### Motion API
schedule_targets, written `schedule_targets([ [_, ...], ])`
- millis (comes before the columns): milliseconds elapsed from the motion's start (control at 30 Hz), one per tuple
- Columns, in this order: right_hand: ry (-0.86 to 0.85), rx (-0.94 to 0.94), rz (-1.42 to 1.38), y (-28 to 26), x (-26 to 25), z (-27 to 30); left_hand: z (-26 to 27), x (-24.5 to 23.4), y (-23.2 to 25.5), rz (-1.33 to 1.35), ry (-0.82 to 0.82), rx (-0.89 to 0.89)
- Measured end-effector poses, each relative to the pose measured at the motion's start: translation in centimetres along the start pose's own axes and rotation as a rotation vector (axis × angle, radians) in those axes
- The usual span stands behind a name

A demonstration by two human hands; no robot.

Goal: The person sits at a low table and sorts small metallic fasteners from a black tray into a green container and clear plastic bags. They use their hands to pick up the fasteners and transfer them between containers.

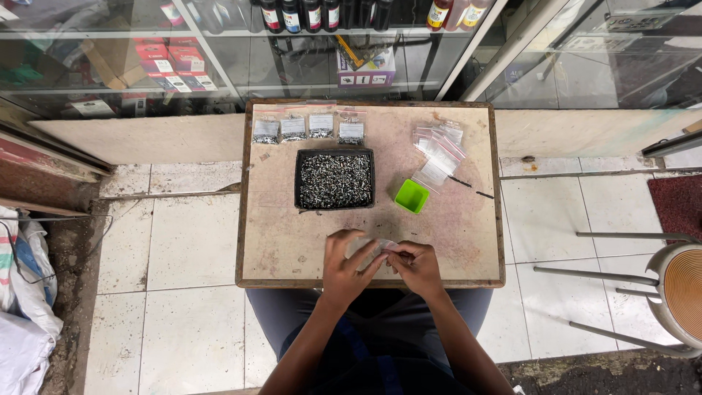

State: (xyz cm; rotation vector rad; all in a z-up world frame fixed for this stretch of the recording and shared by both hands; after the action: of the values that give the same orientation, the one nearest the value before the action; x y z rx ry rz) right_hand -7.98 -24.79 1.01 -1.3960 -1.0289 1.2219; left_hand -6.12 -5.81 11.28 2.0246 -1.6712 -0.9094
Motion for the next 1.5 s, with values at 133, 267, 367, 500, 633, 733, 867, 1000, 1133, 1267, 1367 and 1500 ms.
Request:
schedule_targets([
  [133, 0.011, 0.077, -0.075, -0.2, 0.0, 0.4, 0.9, -1.0, -0.5, -0.102, 0.093, -0.066],
  [267, 0.079, 0.118, -0.151, 1.2, -0.7, 0.5, 0.1, 0.2, 1.0, 0.086, -0.022, -0.104],
  [367, 0.093, 0.112, -0.164, 1.4, -0.8, 0.9, 0.8, 1.6, 0.7, 0.292, -0.155, -0.176],
  [500, 0.095, 0.1, -0.163, 1.3, -1.1, 0.9, 0.1, 2.0, 0.6, 0.361, -0.228, -0.291],
  [633, 0.086, 0.079, -0.165, -0.8, -1.2, 0.4, 0.8, 2.6, -0.3, 0.347, -0.247, -0.348],
  [733, 0.062, 0.068, -0.151, -0.7, -1.1, 0.2, 1.8, 2.8, -1.6, 0.355, -0.24, -0.424],
  [867, 0.045, 0.065, -0.103, -0.6, -0.7, 0.1, 1.8, 2.3, -2.4, 0.375, -0.189, -0.476],
  [1000, 0.001, 0.063, -0.028, -1.6, -0.2, -0.4, 1.9, 2.0, -3.0, 0.463, -0.179, -0.542],
  [1133, -0.043, 0.062, 0.023, -1.4, -0.5, -0.4, 1.9, 1.8, -3.3, 0.408, -0.212, -0.516],
  [1267, -0.104, 0.142, 0.036, 0.0, -0.3, -0.2, 2.0, 2.0, -2.2, 0.376, -0.263, -0.358],
  [1367, -0.114, 0.108, 0.032, -0.6, 0.3, -0.3, 2.8, 1.9, -2.7, 0.325, -0.219, -0.395],
  [1500, -0.083, 0.077, 0.061, -1.4, 0.5, -0.3, 3.8, 2.2, -3.9, 0.3, -0.173, -0.516],
])
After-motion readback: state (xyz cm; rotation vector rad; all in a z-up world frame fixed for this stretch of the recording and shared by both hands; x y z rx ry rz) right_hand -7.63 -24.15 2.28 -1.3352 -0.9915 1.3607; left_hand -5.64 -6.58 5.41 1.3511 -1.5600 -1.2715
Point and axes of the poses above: each hand's wrist, its own z-axis away from the middle knuckle, its own x-axis out of the palm, y = z × x, the point moved 8 cm from there along -z, towards the middle knuckle, and after that the axes turned 10 degrees about z, right-handed, at the moved point
